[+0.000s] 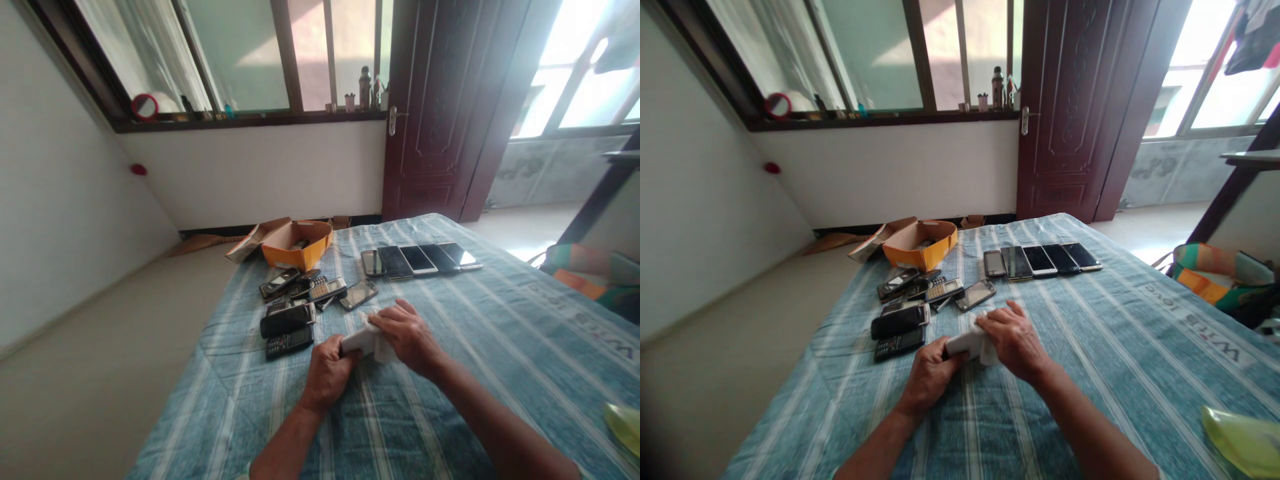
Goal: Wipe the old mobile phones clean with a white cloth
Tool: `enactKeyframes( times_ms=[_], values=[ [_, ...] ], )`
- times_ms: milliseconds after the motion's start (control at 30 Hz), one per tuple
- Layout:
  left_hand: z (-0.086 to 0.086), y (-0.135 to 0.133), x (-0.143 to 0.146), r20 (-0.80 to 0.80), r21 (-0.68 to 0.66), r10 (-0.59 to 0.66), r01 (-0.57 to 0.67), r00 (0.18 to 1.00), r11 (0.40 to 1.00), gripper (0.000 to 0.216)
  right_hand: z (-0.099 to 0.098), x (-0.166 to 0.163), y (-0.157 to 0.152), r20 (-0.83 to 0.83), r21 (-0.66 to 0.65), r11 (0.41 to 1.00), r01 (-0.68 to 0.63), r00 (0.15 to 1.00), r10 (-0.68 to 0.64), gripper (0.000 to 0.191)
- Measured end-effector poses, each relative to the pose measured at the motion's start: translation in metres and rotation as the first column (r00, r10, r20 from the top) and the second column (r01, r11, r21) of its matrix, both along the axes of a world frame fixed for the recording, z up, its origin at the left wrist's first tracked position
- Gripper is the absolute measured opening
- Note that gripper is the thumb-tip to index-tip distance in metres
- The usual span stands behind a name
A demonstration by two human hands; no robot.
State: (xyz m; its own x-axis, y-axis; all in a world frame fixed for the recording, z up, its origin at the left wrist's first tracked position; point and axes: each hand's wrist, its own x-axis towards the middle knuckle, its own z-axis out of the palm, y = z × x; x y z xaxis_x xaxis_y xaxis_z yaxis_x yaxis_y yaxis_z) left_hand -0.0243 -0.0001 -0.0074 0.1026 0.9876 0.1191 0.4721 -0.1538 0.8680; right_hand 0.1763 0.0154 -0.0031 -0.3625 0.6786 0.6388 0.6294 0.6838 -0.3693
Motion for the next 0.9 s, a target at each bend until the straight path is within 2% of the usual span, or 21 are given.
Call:
enactKeyframes(
  times_ms=[67,133,267,367,467,700,767,833,900],
  values=[
    [0.001,0.001,0.000,0.006,-0.036,0.001,-0.001,1.000,0.999,0.019,-0.003,0.015,0.007,-0.141,-0.128,0.992,-0.013,0.990,-0.005,0.026],
    [0.002,0.001,0.000,0.019,-0.062,0.004,-0.003,1.000,0.998,0.020,-0.004,0.024,0.012,-0.331,-0.299,0.952,-0.066,0.943,-0.039,0.026],
    [0.001,0.001,0.000,0.054,-0.076,0.007,-0.003,0.999,0.997,0.021,-0.005,0.027,0.012,-0.651,-0.549,0.791,-0.271,0.732,-0.201,0.038],
    [-0.001,0.002,-0.001,0.088,-0.082,0.005,0.003,0.996,0.997,0.023,-0.003,0.024,0.009,-0.754,-0.594,0.679,-0.431,0.594,-0.282,0.049],
    [-0.003,0.002,-0.002,0.127,-0.097,0.003,0.009,0.992,0.995,0.024,-0.002,0.023,0.007,-0.797,-0.577,0.636,-0.512,0.525,-0.301,0.053],
    [-0.006,0.002,-0.003,0.282,-0.134,0.010,0.028,0.959,0.991,0.026,0.001,0.019,0.005,-0.812,-0.577,0.627,-0.524,0.452,-0.370,0.050],
    [-0.006,0.002,-0.002,0.322,-0.151,0.008,0.043,0.947,0.988,0.025,0.009,0.018,0.004,-0.814,-0.568,0.662,-0.490,0.454,-0.362,0.047],
    [-0.005,0.002,0.001,0.370,-0.168,0.003,0.064,0.929,0.984,0.026,0.020,0.016,0.003,-0.816,-0.544,0.725,-0.423,0.469,-0.339,0.043],
    [-0.004,0.001,0.004,0.413,-0.181,-0.006,0.089,0.910,0.979,0.028,0.032,0.015,0.000,-0.802,-0.512,0.790,-0.337,0.518,-0.298,0.039]
  ],
)
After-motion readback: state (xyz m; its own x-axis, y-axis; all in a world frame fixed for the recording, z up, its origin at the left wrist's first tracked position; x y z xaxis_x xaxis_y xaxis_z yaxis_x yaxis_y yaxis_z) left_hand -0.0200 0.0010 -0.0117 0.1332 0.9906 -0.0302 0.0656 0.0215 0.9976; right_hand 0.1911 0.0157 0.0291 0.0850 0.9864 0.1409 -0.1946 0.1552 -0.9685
